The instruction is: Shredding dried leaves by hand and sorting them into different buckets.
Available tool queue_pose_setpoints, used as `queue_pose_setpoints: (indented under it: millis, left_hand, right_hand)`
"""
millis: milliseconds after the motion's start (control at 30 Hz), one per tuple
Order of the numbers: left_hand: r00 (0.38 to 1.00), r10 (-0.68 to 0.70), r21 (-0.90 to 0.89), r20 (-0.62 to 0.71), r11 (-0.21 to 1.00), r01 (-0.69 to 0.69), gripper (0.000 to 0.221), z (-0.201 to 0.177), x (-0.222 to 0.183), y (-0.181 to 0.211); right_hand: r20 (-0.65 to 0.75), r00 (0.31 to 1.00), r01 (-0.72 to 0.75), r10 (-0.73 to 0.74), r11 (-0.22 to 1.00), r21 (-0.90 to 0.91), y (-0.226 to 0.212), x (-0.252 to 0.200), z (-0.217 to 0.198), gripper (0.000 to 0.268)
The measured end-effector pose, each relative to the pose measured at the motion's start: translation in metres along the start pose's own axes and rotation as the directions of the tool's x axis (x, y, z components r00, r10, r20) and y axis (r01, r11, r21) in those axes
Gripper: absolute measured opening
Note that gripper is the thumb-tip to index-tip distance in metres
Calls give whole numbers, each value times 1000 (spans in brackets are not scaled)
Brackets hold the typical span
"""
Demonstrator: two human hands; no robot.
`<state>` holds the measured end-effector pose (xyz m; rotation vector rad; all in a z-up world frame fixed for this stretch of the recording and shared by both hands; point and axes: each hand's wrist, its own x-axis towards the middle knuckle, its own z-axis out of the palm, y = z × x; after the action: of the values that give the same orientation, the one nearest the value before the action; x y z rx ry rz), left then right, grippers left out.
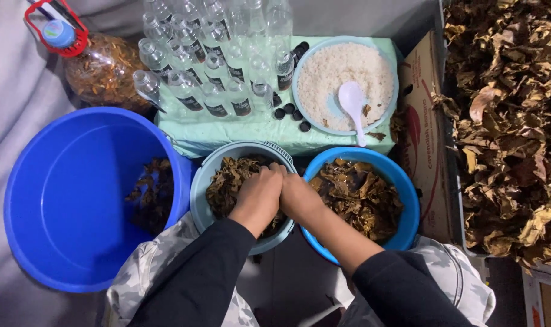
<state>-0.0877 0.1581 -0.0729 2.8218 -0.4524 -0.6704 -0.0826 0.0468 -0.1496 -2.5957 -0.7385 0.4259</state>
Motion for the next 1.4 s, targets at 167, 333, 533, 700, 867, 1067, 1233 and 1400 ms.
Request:
queue_pose_setpoints:
  millis: [167, 333, 533, 700, 867, 1067, 1233, 1400]
  left_hand:
    - [988, -74, -32, -133, 997, 70, 18, -7, -8, 4]
    - [987, -110, -35, -116, 994, 107, 10, 15, 5, -14]
    - [995, -95, -65, -37, 994, 92, 12, 26, 13, -14]
    - [996, -84, -31, 4, 996, 84, 9, 16, 7, -11]
    - [995, -96, -224, 23, 970, 99, 41, 6, -2, 2]
    - [990, -141, -179, -14, 974, 136, 32, -2, -1, -10]
    - [991, -98, -119, -92, 989, 87, 29, -12, -5, -13]
    - [998, -61, -59, -28, 996, 60, 13, 6, -1, -8]
  right_hand:
    - [-135, 991, 14, -11, 1000, 20, -38, -22, -55, 31]
    - [-178, 980, -55, 94, 975, 213, -7, -16, -17, 35]
    - [-221, 973, -77, 72, 997, -15, 18, -11, 5, 9]
    - [-128, 981, -139, 145, 989, 49, 14, -7, -3, 9]
    - [-84, 975, -193, 203, 974, 121, 11, -6, 0, 10]
    - [-186, 973, -69, 137, 942, 329, -11, -13, -40, 52]
    - [-142, 983, -78, 112, 971, 226, 0, -10, -26, 55]
    - [-186, 971, -153, 148, 988, -11, 2, -11, -8, 8]
